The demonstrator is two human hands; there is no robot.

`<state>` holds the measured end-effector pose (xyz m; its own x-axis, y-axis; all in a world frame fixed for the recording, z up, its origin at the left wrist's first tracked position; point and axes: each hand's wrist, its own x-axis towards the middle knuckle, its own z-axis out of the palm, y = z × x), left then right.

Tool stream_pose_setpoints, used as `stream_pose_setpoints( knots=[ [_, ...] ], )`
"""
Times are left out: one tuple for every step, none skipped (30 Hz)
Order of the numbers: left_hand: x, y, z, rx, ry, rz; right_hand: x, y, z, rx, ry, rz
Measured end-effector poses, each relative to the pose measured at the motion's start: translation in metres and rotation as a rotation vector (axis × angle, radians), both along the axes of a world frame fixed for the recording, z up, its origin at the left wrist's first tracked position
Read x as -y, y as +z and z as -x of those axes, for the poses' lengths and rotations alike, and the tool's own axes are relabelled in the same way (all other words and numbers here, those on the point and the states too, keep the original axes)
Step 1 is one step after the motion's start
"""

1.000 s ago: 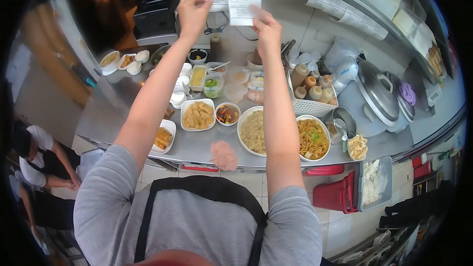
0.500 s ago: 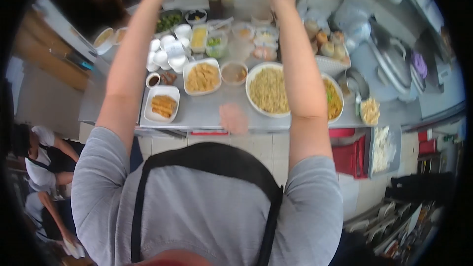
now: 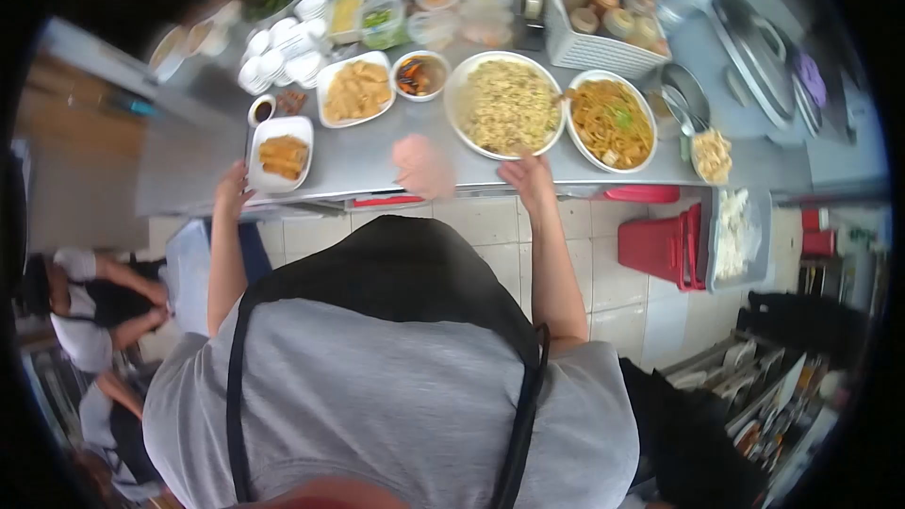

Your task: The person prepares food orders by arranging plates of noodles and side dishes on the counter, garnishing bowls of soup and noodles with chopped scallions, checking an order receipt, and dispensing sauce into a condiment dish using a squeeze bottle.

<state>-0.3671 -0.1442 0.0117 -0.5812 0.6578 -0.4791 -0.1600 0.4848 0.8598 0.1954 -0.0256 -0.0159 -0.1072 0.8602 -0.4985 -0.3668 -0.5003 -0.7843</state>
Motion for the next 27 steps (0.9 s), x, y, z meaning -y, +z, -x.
stream_pose_setpoints(
  knots=[
    [0.000, -0.002, -0.012, 0.068, -0.010, -0.015, -0.011, -0.009, 0.007, -0.145, -0.136, -0.031],
    [0.000, -0.004, -0.018, 0.112, 0.024, -0.030, -0.018, -0.015, 0.011, -0.085, -0.164, -0.072],
    [0.000, -0.006, -0.022, 0.157, 0.060, -0.050, -0.020, -0.015, 0.015, -0.048, -0.178, -0.067],
    [0.000, 0.003, -0.029, 0.154, 0.017, -0.028, -0.020, -0.012, 0.016, -0.008, -0.191, -0.068],
    [-0.001, 0.012, -0.034, 0.157, -0.029, -0.011, -0.019, -0.006, 0.016, 0.014, -0.183, -0.078],
    [-0.002, 0.012, -0.037, 0.154, -0.022, -0.012, -0.016, 0.001, 0.013, 0.035, -0.179, -0.088],
    [0.000, 0.011, -0.036, 0.150, -0.022, -0.007, -0.009, 0.008, 0.009, 0.044, -0.158, -0.096],
    [0.000, 0.006, -0.031, 0.150, 0.014, -0.010, 0.000, 0.015, 0.005, 0.050, -0.143, -0.103],
    [0.000, -0.001, -0.024, 0.219, 0.009, -0.018, 0.011, 0.020, 0.002, 0.067, -0.155, -0.128],
    [0.001, -0.006, -0.018, 0.285, 0.003, -0.032, 0.021, 0.025, 0.000, 0.080, -0.166, -0.157],
    [0.003, -0.007, -0.014, 0.278, 0.035, -0.045, 0.029, 0.032, -0.003, 0.090, -0.144, -0.157],
    [0.003, -0.006, -0.009, 0.282, 0.016, -0.067, 0.035, 0.038, -0.006, 0.053, -0.083, -0.158],
    [0.005, -0.006, 0.001, 0.285, -0.004, -0.091, 0.038, 0.046, -0.003, 0.084, -0.040, -0.153],
    [0.009, -0.009, 0.017, 0.290, 0.009, -0.093, 0.046, 0.066, 0.015, 0.078, -0.010, -0.209],
    [0.014, -0.005, 0.034, 0.286, 0.027, -0.107, 0.048, 0.075, 0.031, 0.073, 0.010, -0.221],
    [0.019, 0.000, 0.053, 0.298, 0.051, -0.107, 0.050, 0.081, 0.048, 0.056, 0.047, -0.239],
    [0.023, 0.006, 0.073, 0.311, 0.072, -0.106, 0.050, 0.088, 0.067, 0.040, 0.082, -0.255],
    [0.026, 0.009, 0.091, 0.311, 0.083, -0.112, 0.049, 0.096, 0.086, 0.066, 0.122, -0.240],
    [0.028, 0.014, 0.118, 0.277, 0.120, -0.163, 0.045, 0.097, 0.112, 0.064, 0.127, -0.249],
    [0.028, 0.019, 0.145, 0.242, 0.153, -0.212, 0.040, 0.096, 0.136, 0.026, 0.177, -0.251],
    [0.027, 0.022, 0.173, 0.241, 0.150, -0.217, 0.036, 0.096, 0.164, -0.011, 0.223, -0.251],
    [0.025, 0.027, 0.201, 0.210, 0.193, -0.237, 0.033, 0.103, 0.195, -0.018, 0.266, -0.210],
    [0.023, 0.031, 0.228, 0.179, 0.233, -0.256, 0.030, 0.110, 0.231, -0.050, 0.297, -0.206],
    [0.018, 0.035, 0.252, 0.170, 0.285, -0.259, 0.026, 0.115, 0.268, -0.082, 0.326, -0.202],
    [0.009, 0.028, 0.280, 0.177, 0.273, -0.254, 0.015, 0.114, 0.301, -0.064, 0.391, -0.197],
    [0.003, 0.023, 0.309, 0.142, 0.295, -0.248, 0.006, 0.110, 0.333, -0.054, 0.456, -0.201],
    [-0.003, 0.022, 0.336, 0.107, 0.315, -0.244, -0.003, 0.102, 0.366, -0.056, 0.481, -0.185]
  ],
)
